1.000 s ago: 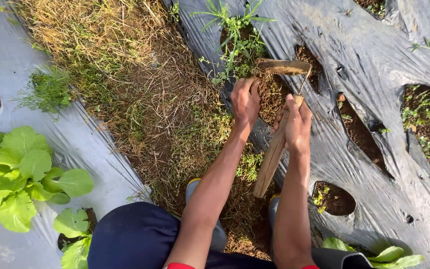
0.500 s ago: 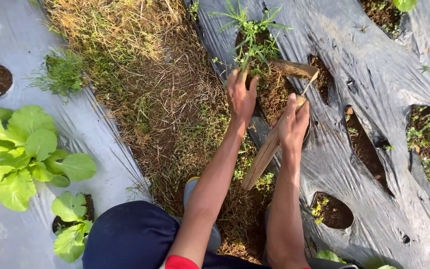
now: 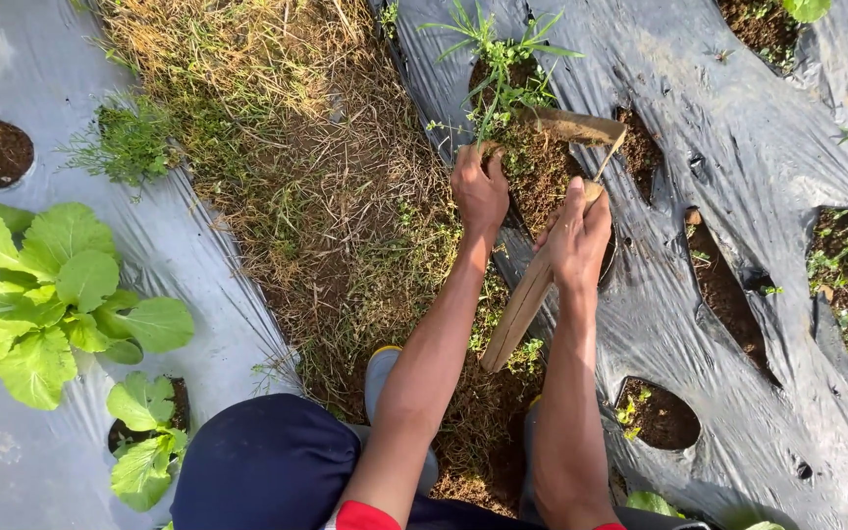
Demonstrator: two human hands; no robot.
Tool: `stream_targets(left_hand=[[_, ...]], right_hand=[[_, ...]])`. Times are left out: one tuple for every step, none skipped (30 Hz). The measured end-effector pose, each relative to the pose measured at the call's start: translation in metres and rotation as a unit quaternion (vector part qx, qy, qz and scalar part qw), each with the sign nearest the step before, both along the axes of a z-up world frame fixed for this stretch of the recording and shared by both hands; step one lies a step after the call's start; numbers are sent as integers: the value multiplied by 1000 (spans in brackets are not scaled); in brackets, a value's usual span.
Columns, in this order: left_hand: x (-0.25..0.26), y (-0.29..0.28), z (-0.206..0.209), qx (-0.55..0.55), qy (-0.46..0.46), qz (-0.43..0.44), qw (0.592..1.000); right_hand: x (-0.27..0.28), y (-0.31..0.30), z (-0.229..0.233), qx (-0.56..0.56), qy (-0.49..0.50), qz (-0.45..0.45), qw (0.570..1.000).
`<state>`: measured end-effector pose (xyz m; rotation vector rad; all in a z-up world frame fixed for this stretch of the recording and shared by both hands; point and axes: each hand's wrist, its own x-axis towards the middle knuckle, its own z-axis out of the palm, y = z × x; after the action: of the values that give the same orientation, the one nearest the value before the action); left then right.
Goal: The person squats in a garden bed and removes weeds by hand from around small plants. They then use a small hand hoe to loosen the soil and clear additional weeds from the area.
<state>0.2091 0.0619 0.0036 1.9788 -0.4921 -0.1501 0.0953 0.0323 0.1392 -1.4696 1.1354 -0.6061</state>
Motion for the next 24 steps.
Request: stream_targets(left_hand=[[-2,1,0,1,1,-1,1000],[-3,2,0,16,21,7,1000],[-5,2,0,31,42,14,999],[-5,1,-5,31,42,13,999],[-5,0,-10,-18,39,22,999],[-3,0,-15,-66,33,33,997],[0,0,-15,-67,31,33,997],[-2,3,-17,-71,47,40,996],[-3,6,-20,-74,62,47,994],[-2,3,-28,-73,60,47,994],[-1,0,-37,-74,38,69,994],[-2,-1,-46,-75,18,92,993],[0,-1,-49,-73,17,92,993],[0,-1,-52,-93,15,108,990],[0,-2,-55,-112,13,123,986],[1,1,-43,-112,13,124,986],[2,4,-31,-96,-12,112,989],[4,7,-19,-80,-37,101,991],[7,7,-20,-80,-37,102,991],[9,8,-22,-54,-28,77,995],[11,8,-23,-28,-18,51,998],[12,4,-34,-28,-17,51,998],[12,-1,-45,-14,-33,65,997],[13,-3,-56,2,-49,81,996]], right_hand=[[3,-2,-7,1,1,-1,1000],[6,-5,-13,4,2,8,1000],[9,-8,-19,7,4,17,1000],[9,0,-12,6,4,16,1000],[8,7,-4,13,19,18,1000],[10,14,4,20,33,22,999],[7,14,-3,19,31,23,999],[1,18,-10,33,13,14,999],[-4,21,-17,47,-4,5,999],[-5,22,-15,48,-6,5,999],[-5,23,-13,57,-16,-8,998],[-7,25,-12,66,-24,-22,997],[-8,24,-12,68,-25,-22,997],[-10,22,-13,65,-36,-35,997],[-12,20,-13,62,-47,-48,996],[-15,18,-14,62,-47,-47,996],[-17,17,-14,68,-51,-62,994],[-19,15,-14,73,-55,-77,993],[-20,15,-16,73,-55,-76,993],[-23,14,-18,71,-66,-78,992],[-26,14,-20,70,-77,-80,991],[-25,15,-18,70,-76,-80,991],[-24,16,-16,67,-66,-75,993],[-23,18,-14,66,-56,-69,994]])
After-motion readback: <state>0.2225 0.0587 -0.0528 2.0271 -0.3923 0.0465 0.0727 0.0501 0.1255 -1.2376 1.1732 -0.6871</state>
